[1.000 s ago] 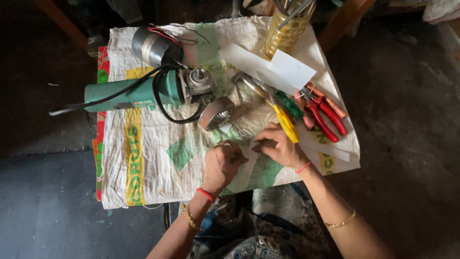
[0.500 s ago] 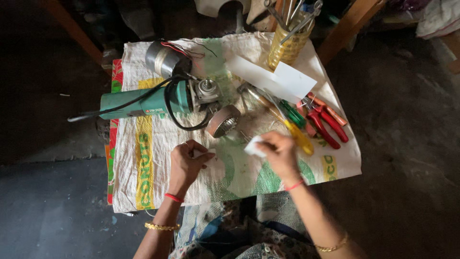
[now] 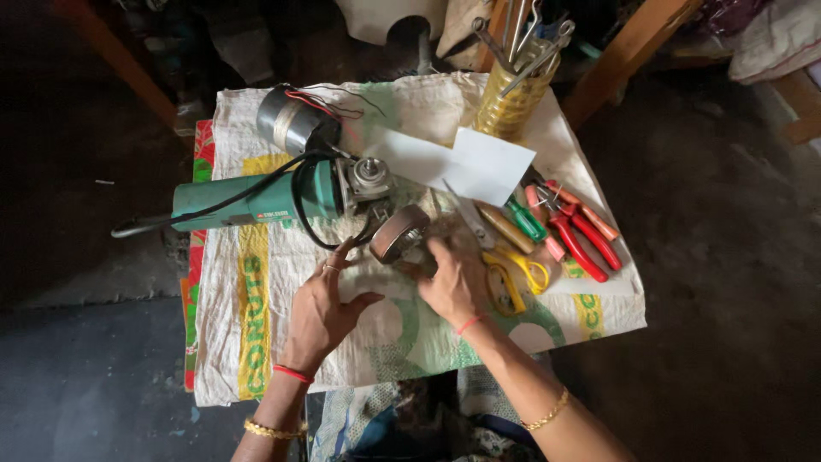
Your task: The person cuts a white plastic strip into small rectangular pieces using yellow-handled scissors. The person repeatedly trims the pieces and places them on the table.
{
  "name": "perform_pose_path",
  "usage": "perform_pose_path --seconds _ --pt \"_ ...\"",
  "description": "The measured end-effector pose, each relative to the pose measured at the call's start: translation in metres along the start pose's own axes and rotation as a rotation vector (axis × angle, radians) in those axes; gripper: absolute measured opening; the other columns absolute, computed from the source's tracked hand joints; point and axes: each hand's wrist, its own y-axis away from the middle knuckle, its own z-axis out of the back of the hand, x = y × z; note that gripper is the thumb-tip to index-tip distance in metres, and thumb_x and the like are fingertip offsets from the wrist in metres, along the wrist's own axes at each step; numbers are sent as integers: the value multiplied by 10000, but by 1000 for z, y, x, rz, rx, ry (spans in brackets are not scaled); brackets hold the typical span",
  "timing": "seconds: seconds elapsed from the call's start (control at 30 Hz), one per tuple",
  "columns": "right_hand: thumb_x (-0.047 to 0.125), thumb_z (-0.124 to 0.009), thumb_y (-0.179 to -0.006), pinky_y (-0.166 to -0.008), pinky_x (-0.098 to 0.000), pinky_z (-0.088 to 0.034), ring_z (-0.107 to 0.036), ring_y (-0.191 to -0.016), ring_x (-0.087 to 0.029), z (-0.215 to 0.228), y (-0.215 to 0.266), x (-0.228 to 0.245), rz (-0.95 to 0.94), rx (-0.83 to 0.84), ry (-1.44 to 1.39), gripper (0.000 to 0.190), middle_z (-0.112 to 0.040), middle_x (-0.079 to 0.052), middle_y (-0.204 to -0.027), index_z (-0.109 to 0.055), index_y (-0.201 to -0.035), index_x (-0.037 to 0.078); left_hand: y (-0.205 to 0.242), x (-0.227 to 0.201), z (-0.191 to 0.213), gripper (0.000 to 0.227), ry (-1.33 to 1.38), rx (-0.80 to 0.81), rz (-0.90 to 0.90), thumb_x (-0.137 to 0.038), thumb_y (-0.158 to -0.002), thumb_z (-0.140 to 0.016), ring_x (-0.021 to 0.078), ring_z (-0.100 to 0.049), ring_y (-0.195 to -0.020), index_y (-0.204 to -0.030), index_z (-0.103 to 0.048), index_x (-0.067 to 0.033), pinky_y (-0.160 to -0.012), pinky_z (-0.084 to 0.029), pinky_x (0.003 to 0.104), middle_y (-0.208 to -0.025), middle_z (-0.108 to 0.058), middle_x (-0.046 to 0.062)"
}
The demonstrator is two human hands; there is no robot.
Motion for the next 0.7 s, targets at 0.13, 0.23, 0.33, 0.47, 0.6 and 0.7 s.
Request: perform_pose_path --seconds 0.13,0.23,0.33,0.47,0.6,0.7 --pt "228 -785 -760 -763 -455 -538 -691 -867 -375 -4 -13 2 26 -68 -145 241 -725 -179 -947 -693 -882 42 -1 -6 -6 860 -121 -102 29 -463 -674 -888 396 -713 -803 -1388 -542 -131 -635 -579 469 -1143 -690 195" --pt "216 -713 -865 -680 -408 -552 -721 -742 -298 -9 -14 -16 -209 150 -218 142 -735 -115 -844 -682 -855 78 1 -2 -5 784 -174 -64 83 -470 -721 -852 410 -698 -779 -1369 -570 -130 -630 -568 483 -1095 -674 193" --pt "190 -686 -902 -654 -405 -547 -715 -718 -304 -12 -11 -48 -240 106 -186 130 -711 -122 -796 -649 -849 76 5 3 -5 671 -176 -131 22 -423 -807 -796 391 -703 -773 -1339 -590 -70 -637 -567 478 -1146 -657 205" --pt "190 -722 -941 -704 -477 -528 -685 -816 -382 -11 -13 -72 -56 -134 -39 202 -691 -175 -865 -591 -893 44 9 6 -5 531 -198 -232 -17 -387 -856 -779 398 -688 -834 -1247 -661 -48 -665 -555 477 -1113 -661 197" --pt "159 -692 -907 -696 -511 -529 -679 -849 -428 -7 -24 -78 -42 -176 21 266 -690 -221 -961 -563 -1095 24 12 5 -8 438 -268 -303 -89 -358 -878 -761 384 -678 -855 -1170 -696 -38 -686 -551 460 -1083 -656 181" --pt "168 -689 -912 -673 -512 -526 -668 -818 -438 -4 -25 -74 -12 -254 67 311 -686 -240 -973 -548 -1153 30 11 4 -6 334 -341 -377 -164 -317 -910 -732 374 -673 -872 -1112 -713 -51 -714 -550 452 -1057 -663 158"
